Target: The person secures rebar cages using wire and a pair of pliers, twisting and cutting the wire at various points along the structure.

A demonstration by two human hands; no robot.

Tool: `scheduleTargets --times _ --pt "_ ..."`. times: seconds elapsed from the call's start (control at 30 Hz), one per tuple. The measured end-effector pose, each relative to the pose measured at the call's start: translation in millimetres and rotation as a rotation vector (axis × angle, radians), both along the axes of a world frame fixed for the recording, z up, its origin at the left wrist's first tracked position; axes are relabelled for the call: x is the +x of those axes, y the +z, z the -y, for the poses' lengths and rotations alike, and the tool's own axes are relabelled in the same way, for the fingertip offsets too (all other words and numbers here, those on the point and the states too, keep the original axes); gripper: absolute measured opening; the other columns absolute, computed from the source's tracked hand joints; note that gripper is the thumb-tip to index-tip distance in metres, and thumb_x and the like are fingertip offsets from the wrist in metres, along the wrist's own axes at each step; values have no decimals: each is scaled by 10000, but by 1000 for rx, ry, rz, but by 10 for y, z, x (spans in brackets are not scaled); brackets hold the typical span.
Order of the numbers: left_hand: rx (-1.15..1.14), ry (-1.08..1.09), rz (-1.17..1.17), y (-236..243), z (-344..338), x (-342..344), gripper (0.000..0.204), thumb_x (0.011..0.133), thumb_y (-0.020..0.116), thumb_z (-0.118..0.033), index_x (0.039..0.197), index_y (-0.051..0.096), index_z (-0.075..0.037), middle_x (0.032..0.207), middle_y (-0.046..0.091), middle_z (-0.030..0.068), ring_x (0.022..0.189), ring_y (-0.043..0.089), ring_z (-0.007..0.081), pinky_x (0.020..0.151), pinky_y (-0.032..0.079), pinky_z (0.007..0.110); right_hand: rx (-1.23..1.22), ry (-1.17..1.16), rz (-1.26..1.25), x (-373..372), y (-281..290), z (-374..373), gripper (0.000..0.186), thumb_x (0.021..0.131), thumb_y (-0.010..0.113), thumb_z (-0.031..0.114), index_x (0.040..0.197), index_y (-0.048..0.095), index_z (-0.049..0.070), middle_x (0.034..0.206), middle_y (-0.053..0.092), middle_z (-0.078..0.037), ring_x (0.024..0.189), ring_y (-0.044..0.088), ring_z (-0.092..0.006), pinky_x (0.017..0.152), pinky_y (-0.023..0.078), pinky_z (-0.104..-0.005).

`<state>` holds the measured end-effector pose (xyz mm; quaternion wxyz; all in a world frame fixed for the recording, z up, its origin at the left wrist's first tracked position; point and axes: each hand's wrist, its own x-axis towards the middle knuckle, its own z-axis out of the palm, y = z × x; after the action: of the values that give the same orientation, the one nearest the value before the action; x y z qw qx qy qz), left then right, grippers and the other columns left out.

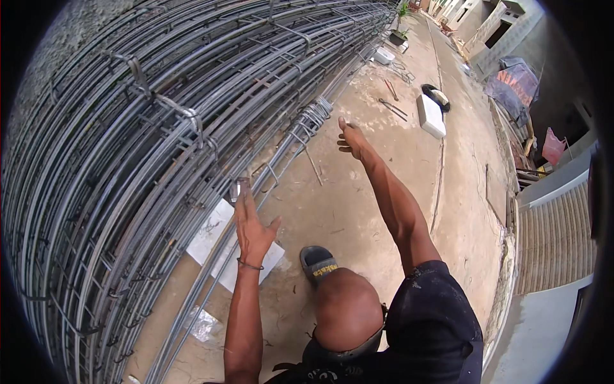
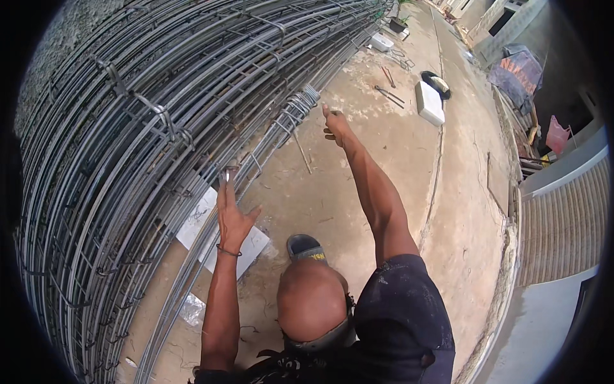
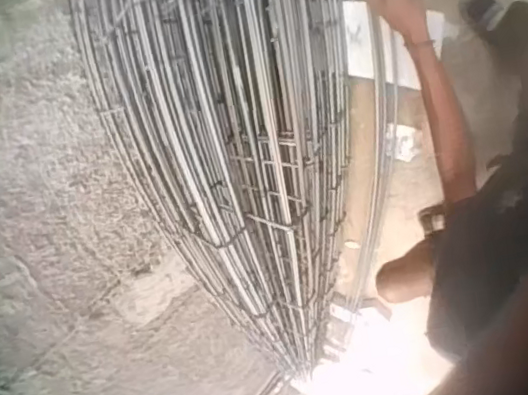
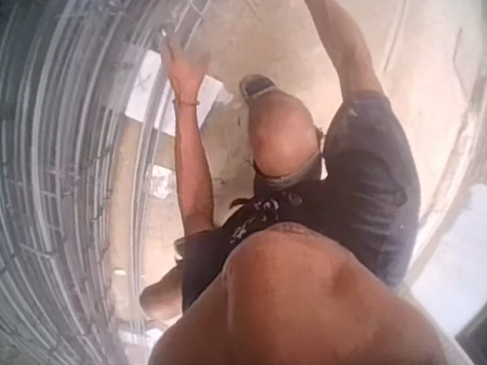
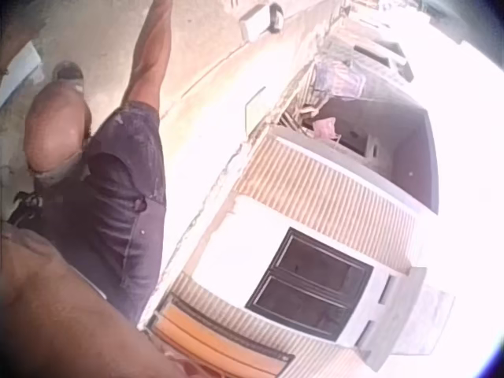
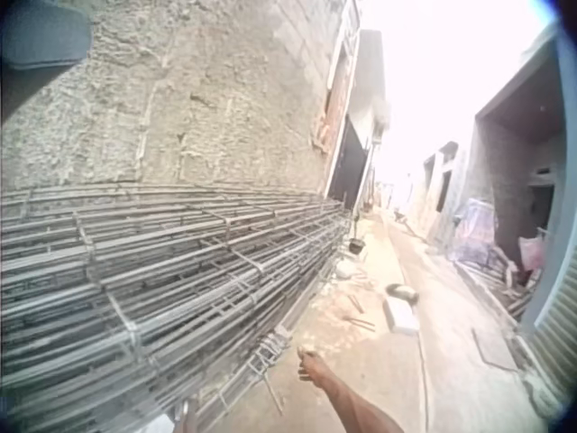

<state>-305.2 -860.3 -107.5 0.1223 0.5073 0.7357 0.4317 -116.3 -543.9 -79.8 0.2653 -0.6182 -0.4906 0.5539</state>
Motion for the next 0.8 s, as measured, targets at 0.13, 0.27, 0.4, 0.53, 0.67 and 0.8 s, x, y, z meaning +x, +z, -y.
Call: scheduleTargets --times 0.13,0.27,0.4,0.53,0.67,0.8 --pt "-97 92 -130 -33 -614 137 937 583 823 -128 1359 317 14 1362 335 279 1268 329 417 1049 309 436 84 67 -27 151 -199 -739 603 808 680 444 1222 476 56 1172 536 -147 1033 555 -283 836 483 -429" --pt "-167 123 -139 -52 -1038 153 937 575 820 -115 1357 322 16 1329 377 283 1245 349 425 1043 307 448 163 117 -245 220 -602 -1145 330 793 726 301 978 553 89 948 629 -46 875 583 -154 749 476 -370" --pt "-150 179 -68 -102 -994 -132 817 581 806 -93 1295 421 14 1213 506 248 1121 482 404 954 400 432 172 104 -481 -80 -695 -1170 222 785 737 226 888 597 88 844 641 0 772 582 -104 624 431 -270" --pt "-181 131 60 -135 -949 -33 672 593 800 -88 1198 526 13 1103 594 211 1002 567 382 883 452 413 165 220 -576 122 -820 -1344 137 783 732 157 828 646 60 755 639 -5 707 582 -97 595 427 -233" --pt "-235 193 88 -130 -910 -22 568 618 795 -100 1131 584 20 1077 621 206 1008 590 327 895 444 381 143 154 -645 98 -799 -1408 107 807 702 120 819 654 25 725 633 -33 669 591 -112 604 464 -243" --pt "-271 218 186 -114 -987 91 484 644 785 -103 1079 620 29 1007 658 190 934 632 293 860 467 352 138 120 -760 225 -869 -1727 117 788 713 92 821 656 -5 739 645 -56 647 598 -119 601 485 -243"
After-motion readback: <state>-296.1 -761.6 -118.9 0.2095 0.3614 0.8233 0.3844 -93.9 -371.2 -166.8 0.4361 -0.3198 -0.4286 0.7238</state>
